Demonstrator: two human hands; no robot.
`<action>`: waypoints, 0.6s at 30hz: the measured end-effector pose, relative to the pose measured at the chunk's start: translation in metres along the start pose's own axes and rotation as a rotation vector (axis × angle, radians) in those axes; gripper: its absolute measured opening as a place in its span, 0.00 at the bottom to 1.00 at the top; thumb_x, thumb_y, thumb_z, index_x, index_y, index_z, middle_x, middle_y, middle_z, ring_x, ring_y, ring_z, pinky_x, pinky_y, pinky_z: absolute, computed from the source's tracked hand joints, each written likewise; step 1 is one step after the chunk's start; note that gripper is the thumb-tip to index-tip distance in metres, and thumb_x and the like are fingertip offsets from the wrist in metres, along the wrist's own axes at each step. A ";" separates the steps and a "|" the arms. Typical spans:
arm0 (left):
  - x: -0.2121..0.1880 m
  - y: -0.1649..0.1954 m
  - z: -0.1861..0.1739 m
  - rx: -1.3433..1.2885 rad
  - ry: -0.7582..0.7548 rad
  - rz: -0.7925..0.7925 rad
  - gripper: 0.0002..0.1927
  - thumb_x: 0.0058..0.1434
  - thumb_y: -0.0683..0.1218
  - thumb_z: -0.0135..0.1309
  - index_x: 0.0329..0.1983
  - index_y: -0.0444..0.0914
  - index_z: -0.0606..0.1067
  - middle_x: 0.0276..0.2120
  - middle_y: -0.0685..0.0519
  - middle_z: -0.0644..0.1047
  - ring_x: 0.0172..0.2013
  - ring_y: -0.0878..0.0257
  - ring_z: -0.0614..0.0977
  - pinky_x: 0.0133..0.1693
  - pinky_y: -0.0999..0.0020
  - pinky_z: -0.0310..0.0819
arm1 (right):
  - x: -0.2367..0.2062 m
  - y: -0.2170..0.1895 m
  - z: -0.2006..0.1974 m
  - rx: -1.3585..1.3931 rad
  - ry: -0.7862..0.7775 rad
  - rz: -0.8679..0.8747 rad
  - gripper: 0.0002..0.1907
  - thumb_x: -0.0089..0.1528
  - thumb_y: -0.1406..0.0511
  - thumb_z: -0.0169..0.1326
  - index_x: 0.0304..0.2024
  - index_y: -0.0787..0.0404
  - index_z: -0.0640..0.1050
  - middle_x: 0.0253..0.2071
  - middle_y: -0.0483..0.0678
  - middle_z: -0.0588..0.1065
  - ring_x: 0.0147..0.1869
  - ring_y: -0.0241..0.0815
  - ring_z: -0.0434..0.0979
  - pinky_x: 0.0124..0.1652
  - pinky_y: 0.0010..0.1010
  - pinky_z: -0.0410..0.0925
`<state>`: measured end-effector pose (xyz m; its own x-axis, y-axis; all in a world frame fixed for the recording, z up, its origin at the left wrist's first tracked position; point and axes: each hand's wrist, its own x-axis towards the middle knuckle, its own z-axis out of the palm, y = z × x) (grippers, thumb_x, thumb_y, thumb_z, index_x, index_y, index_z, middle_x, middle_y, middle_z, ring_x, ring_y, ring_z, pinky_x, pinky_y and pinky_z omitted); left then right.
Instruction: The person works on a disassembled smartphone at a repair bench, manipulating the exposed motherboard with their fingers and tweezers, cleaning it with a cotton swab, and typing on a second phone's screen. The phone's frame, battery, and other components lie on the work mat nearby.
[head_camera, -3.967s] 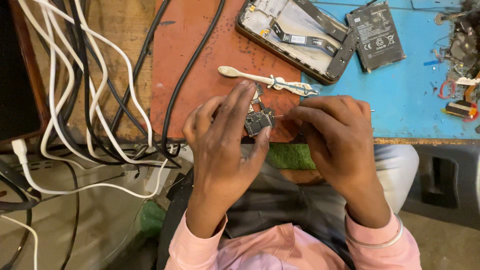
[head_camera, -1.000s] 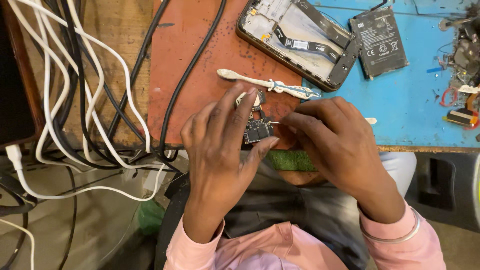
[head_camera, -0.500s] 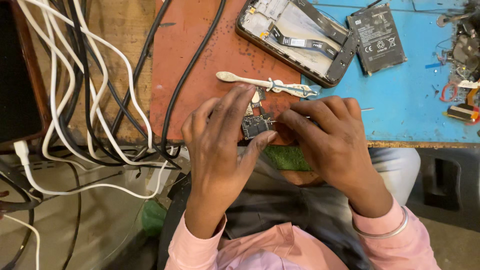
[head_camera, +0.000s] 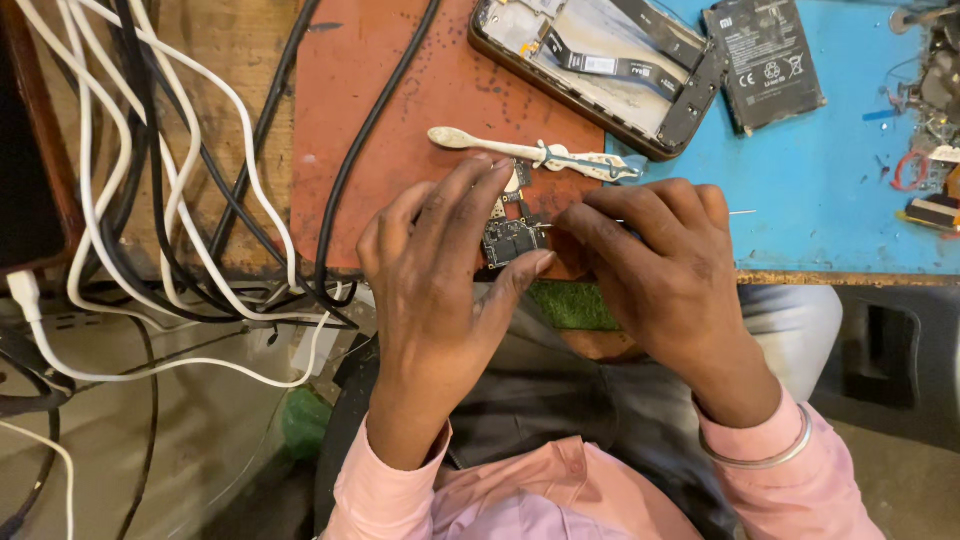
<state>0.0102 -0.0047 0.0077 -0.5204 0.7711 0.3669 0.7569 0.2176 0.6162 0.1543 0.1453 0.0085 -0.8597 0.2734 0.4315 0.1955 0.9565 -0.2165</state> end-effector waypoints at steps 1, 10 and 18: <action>0.000 0.000 0.000 -0.003 -0.001 -0.001 0.31 0.65 0.56 0.62 0.68 0.42 0.70 0.66 0.52 0.73 0.63 0.52 0.71 0.65 0.53 0.55 | 0.000 0.000 -0.001 0.000 -0.004 -0.004 0.17 0.58 0.69 0.62 0.50 0.53 0.80 0.49 0.40 0.76 0.48 0.45 0.71 0.49 0.39 0.59; 0.000 0.001 0.000 0.011 -0.011 -0.011 0.31 0.65 0.56 0.62 0.68 0.42 0.71 0.65 0.53 0.73 0.63 0.52 0.71 0.65 0.53 0.55 | 0.003 -0.001 -0.003 0.024 0.006 0.004 0.17 0.58 0.70 0.61 0.51 0.55 0.80 0.49 0.40 0.77 0.49 0.45 0.72 0.48 0.38 0.58; 0.000 0.001 0.000 0.006 0.003 -0.003 0.31 0.64 0.56 0.63 0.67 0.42 0.71 0.65 0.53 0.73 0.63 0.53 0.71 0.64 0.53 0.55 | 0.002 0.001 -0.002 0.010 0.001 -0.012 0.18 0.58 0.69 0.62 0.52 0.55 0.80 0.50 0.41 0.77 0.50 0.45 0.73 0.48 0.38 0.59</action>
<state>0.0109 -0.0041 0.0080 -0.5234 0.7690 0.3671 0.7580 0.2234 0.6127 0.1543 0.1471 0.0109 -0.8617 0.2618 0.4348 0.1803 0.9587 -0.2198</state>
